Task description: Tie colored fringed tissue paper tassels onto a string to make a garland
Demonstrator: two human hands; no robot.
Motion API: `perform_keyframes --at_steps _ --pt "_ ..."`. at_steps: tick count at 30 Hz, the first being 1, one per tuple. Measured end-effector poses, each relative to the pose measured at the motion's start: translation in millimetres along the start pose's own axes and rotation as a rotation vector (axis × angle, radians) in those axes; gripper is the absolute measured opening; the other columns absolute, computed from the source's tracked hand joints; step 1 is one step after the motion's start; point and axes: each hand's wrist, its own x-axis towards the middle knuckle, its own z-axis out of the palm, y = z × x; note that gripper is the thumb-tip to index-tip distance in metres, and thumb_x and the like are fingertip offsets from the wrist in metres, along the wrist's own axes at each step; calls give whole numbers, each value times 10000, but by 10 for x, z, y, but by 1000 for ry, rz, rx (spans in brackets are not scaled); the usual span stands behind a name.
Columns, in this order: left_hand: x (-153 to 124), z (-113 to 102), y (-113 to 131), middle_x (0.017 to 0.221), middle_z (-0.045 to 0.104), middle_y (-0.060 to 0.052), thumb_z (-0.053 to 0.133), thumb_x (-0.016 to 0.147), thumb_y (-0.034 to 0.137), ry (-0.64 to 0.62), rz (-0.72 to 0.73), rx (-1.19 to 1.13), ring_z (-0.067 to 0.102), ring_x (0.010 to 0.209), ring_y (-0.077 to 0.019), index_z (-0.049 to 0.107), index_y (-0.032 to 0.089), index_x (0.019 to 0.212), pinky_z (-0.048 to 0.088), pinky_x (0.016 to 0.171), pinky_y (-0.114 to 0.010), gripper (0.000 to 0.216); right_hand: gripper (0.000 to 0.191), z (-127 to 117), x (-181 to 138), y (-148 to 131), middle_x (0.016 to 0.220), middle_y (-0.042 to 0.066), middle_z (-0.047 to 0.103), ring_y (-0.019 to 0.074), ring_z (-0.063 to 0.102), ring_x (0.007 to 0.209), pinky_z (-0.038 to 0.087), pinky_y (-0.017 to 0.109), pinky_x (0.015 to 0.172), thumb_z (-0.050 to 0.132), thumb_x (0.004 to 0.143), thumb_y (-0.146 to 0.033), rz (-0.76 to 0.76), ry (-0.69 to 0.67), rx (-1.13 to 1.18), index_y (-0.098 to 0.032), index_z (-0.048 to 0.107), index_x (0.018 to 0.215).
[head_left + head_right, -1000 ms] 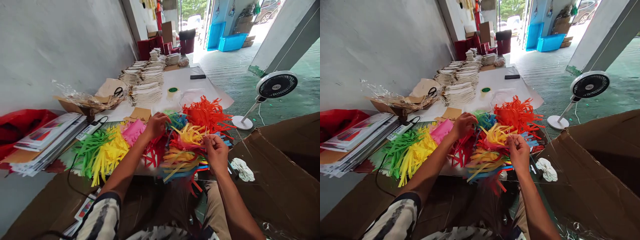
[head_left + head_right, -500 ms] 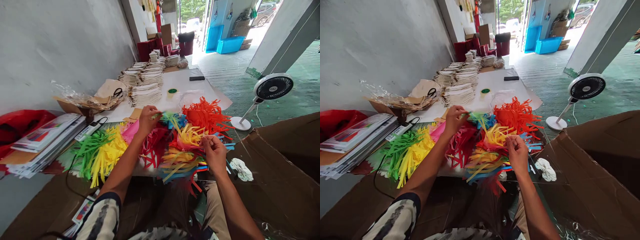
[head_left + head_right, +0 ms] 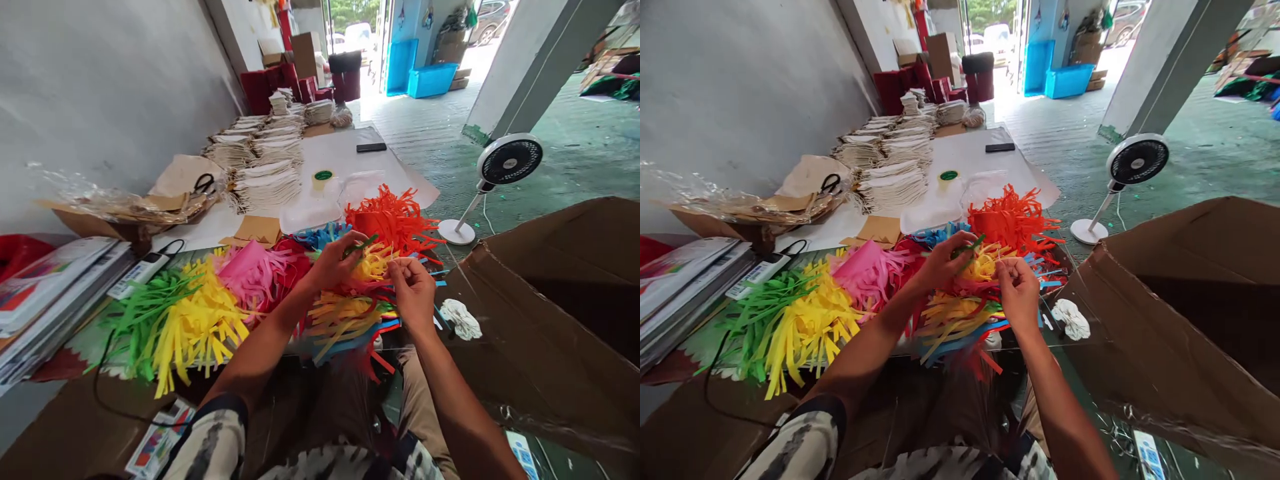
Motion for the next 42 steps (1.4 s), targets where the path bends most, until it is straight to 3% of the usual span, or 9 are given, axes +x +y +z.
perform_keyframes --at_steps 4,8,17,21,28,32,42 --pt "45 220 -3 1003 689 -31 489 983 325 -70 -33 -83 611 889 -160 649 184 1060 476 808 -263 226 332 2 16 -2 723 4 687 137 556 613 425 272 601 679 932 -525 -3 27 -3 -197 677 877" --pt "83 284 92 1045 686 -39 509 1022 425 -91 -28 -73 603 929 -161 633 175 1112 465 861 -266 293 342 -2 34 -3 708 3 684 121 530 578 416 255 576 691 927 -522 -12 51 -8 -183 695 882" --pt "6 375 44 822 583 -2 416 1080 465 -114 49 0 487 729 -118 578 174 879 389 707 -249 389 346 39 68 31 716 10 700 152 643 658 493 268 650 735 892 -520 7 94 44 -182 699 955" --pt "-15 367 22 774 560 4 365 1094 486 -152 58 9 460 683 -113 560 177 855 375 677 -248 438 369 36 61 36 722 12 711 134 602 600 452 255 591 733 894 -524 29 53 55 -172 715 1004" --pt "-72 328 43 905 688 8 518 1060 441 -145 78 20 571 726 -104 595 190 1192 417 723 -234 294 358 33 52 34 687 -1 681 116 541 564 385 241 529 735 896 -533 46 18 65 -177 706 922" --pt "-71 321 0 913 700 -8 549 1040 413 -95 89 39 586 735 -106 620 181 1097 432 711 -230 249 364 37 42 41 682 -14 675 97 475 527 345 237 504 738 897 -526 56 11 82 -174 713 985" --pt "-74 360 -24 894 694 -21 540 1041 375 -46 105 -45 592 761 -120 615 174 1035 451 732 -245 215 357 58 41 27 696 5 707 130 571 583 417 253 552 726 902 -531 26 -2 65 -182 703 974"
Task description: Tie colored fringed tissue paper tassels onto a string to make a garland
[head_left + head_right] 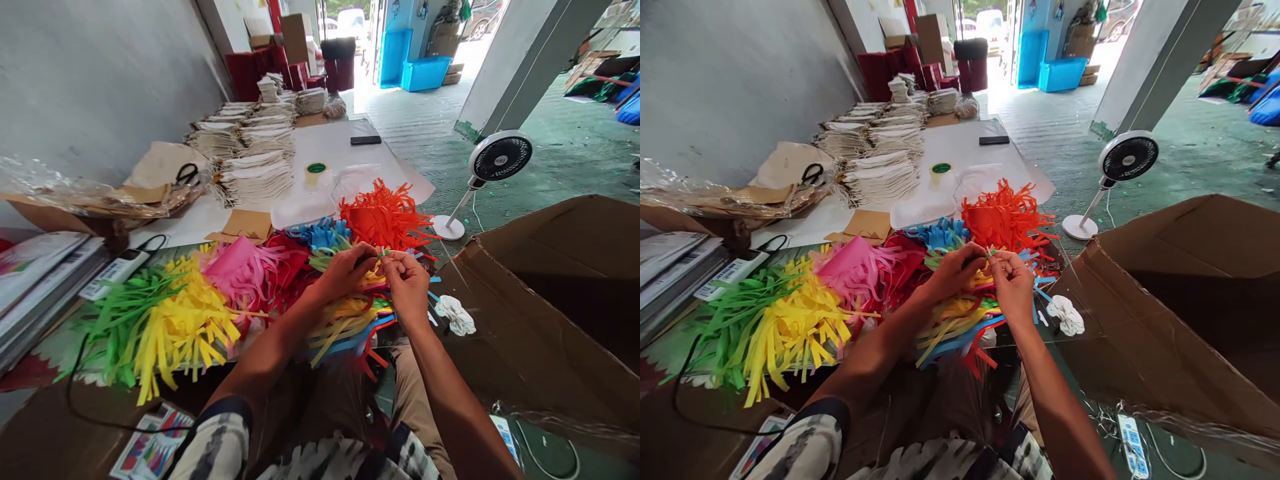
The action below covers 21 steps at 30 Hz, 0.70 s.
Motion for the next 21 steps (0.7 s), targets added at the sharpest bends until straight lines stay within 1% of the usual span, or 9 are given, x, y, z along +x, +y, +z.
perform_keyframes --at_steps 5,10,17,21 --pt "-14 -2 5 883 693 -17 492 1065 398 -22 -14 17 598 755 -123 608 181 1041 450 745 -253 247 366 16 -4 8 713 15 716 137 601 603 445 257 570 721 901 -538 27 2 10 -176 697 953" --pt "-17 -13 11 895 694 -15 514 1054 389 -7 -19 47 583 750 -121 609 185 1043 432 730 -248 226 355 30 -14 37 707 2 705 136 602 617 445 254 578 726 909 -517 38 -26 36 -180 698 1018" --pt "-36 -1 -19 905 701 -16 484 1073 411 -25 -20 123 610 773 -131 610 193 1042 436 743 -255 254 354 37 -15 10 663 -9 656 120 549 559 408 245 519 711 898 -530 42 16 -23 -179 684 928" --pt "-39 6 -35 903 696 -9 497 1070 402 -16 -17 134 604 770 -124 607 195 1046 432 743 -249 236 346 34 -22 35 663 -21 649 116 555 572 417 237 536 733 890 -506 41 4 3 -176 684 981"
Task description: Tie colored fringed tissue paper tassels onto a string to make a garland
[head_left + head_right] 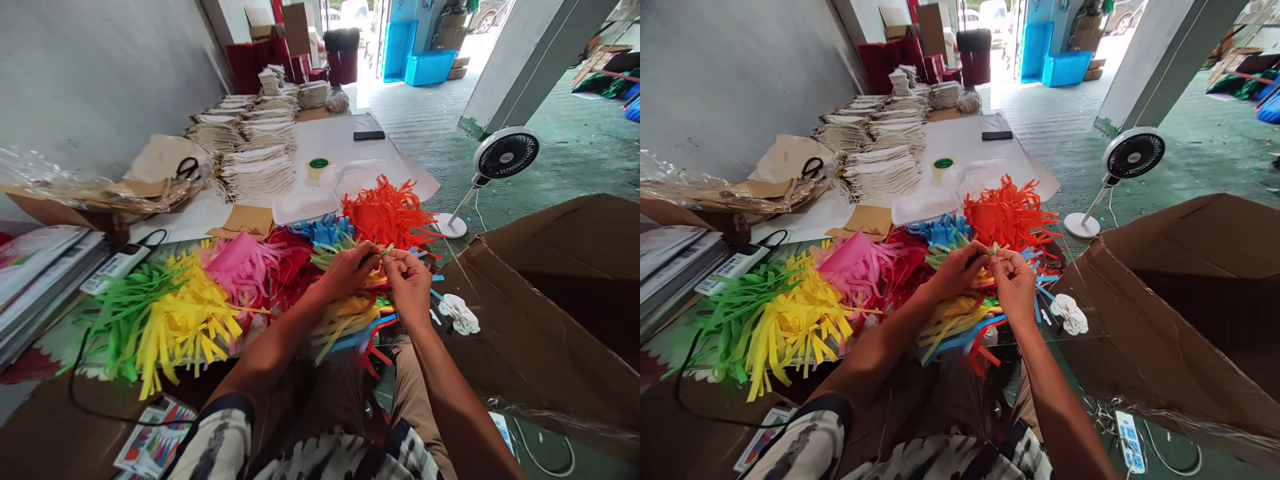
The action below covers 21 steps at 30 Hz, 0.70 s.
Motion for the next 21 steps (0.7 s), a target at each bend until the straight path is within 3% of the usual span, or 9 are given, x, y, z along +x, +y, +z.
perform_keyframes --at_steps 15,21 --pt "-3 41 -1 830 630 16 477 1077 390 8 11 -24 551 713 -107 586 188 992 406 714 -246 245 294 7 32 35 591 -43 591 112 520 521 392 243 522 731 868 -481 22 0 21 -199 650 874" --pt "-15 47 -6 925 698 -19 554 1039 415 45 0 -39 611 784 -127 614 190 1052 454 750 -251 234 237 19 33 71 626 -45 596 114 539 555 425 251 572 699 880 -441 9 18 67 -211 644 876"
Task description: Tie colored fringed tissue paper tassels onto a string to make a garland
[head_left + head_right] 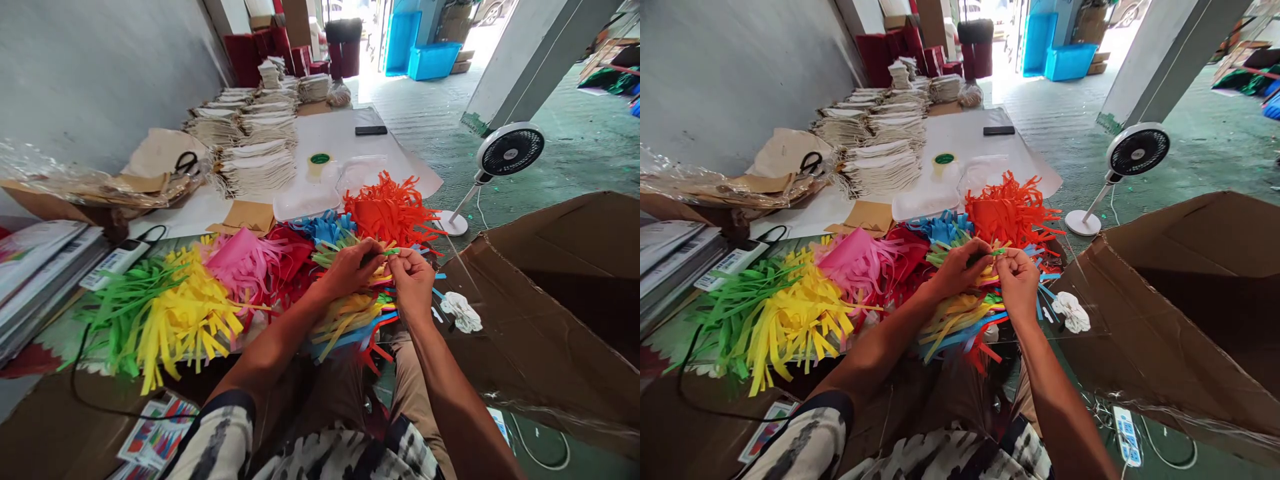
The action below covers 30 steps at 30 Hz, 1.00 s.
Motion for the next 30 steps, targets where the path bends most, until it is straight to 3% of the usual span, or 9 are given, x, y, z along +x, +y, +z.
perform_keyframes --at_steps 7,13,17,22,30 --pt "-25 4 10 1027 743 -53 530 1058 397 74 33 37 679 884 -145 628 202 1121 485 816 -263 227 226 17 3 -54 611 -43 593 102 498 535 392 243 552 698 868 -414 22 7 -25 -198 639 836" --pt "-14 -67 38 1014 715 -78 514 1065 452 -53 111 -160 647 911 -162 647 182 1069 501 870 -300 301 156 -13 1 18 626 -42 608 106 484 539 382 247 554 682 855 -347 60 -15 -11 -194 671 878" --pt "19 -78 14 906 626 -37 552 1021 577 -100 -28 -358 561 805 -139 590 191 1029 489 766 -273 387 253 -13 0 18 614 -36 606 105 453 523 351 247 532 708 881 -441 67 -40 -44 -190 677 869" --pt "88 -93 -47 800 548 16 661 913 671 35 -255 -629 521 713 -115 512 209 984 464 681 -247 490 384 3 -28 -43 614 -25 609 105 440 517 322 255 518 713 907 -572 15 -48 -110 -192 683 861" --pt "88 -130 6 822 550 11 715 881 624 53 -341 -702 506 698 -111 534 207 968 452 642 -242 463 380 9 -35 -72 587 -41 530 115 446 540 308 269 531 693 927 -573 -35 -200 -188 -202 711 851"
